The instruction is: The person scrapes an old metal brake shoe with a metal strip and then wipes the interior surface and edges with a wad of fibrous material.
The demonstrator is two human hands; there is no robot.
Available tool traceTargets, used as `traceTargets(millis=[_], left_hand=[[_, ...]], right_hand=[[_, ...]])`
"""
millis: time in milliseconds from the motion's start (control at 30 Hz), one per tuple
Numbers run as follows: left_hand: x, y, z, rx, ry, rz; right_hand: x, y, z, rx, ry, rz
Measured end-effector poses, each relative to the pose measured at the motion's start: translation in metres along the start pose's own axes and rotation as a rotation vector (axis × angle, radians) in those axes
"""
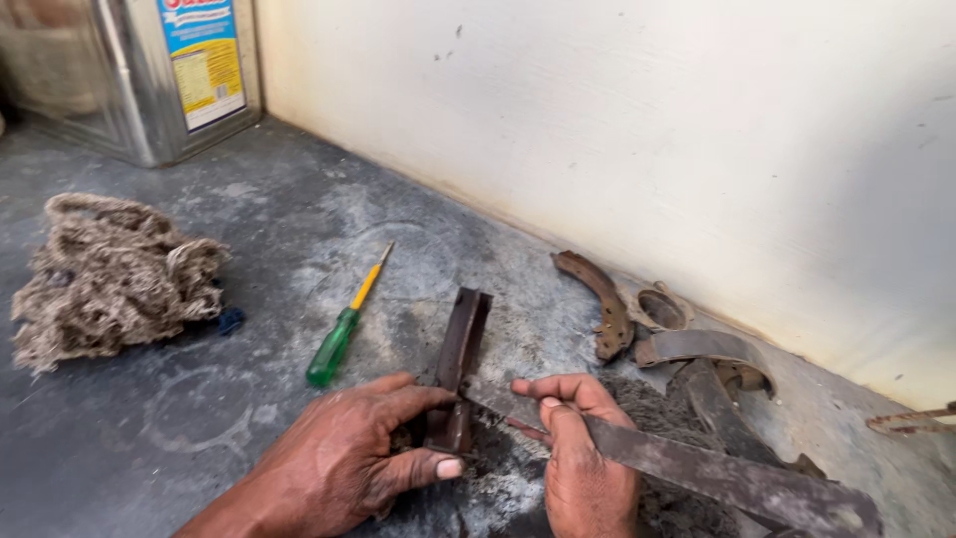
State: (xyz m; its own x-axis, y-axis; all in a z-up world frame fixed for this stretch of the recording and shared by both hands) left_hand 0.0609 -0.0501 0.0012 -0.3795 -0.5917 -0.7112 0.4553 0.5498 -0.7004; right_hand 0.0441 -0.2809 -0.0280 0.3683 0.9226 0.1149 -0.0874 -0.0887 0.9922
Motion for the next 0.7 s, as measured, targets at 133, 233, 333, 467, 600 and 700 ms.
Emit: traceTargets(millis=[133,233,333,467,600,700], left_hand=[[0.001,0.001,0.0,0.004,0.027,-0.067],[0.005,0.003,0.001,0.028,0.013,-0.061],[0.005,0.006,0.004,0.052,-0.006,-0.067],[0.007,0.014,0.005,-0.037,0.0,-0.049],[0.008,0.017,0.007,-0.059,0.042,-0.149],[0.003,0.013,0.006,-0.023,-0.024,-0.092]], right_hand=[[0.004,0.01,0.001,-0.083,0.111,-0.058],[0.022,0.02,-0.018,-0.186,0.079,-0.332],[0.033,0.034,-0.024,-0.216,0.042,-0.448],[0.019,0.021,-0.01,-0.028,-0.003,-0.196],[-0.001,0.013,0.0,0.019,0.058,-0.065],[0.012,0.006,-0.011,-0.006,-0.031,-0.321]])
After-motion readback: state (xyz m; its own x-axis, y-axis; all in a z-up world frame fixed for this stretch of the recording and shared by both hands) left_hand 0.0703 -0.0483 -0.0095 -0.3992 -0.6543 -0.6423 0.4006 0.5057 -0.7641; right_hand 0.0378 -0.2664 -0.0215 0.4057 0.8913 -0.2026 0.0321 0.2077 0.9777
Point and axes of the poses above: each hand's wrist, its own z-axis towards the middle knuckle, its own x-axis out of the palm, y = z × x, the point moved 7 cm from there along z, towards the middle knuckle, and after that the axes turned 4 degrees about z, right-handed, at the moved point
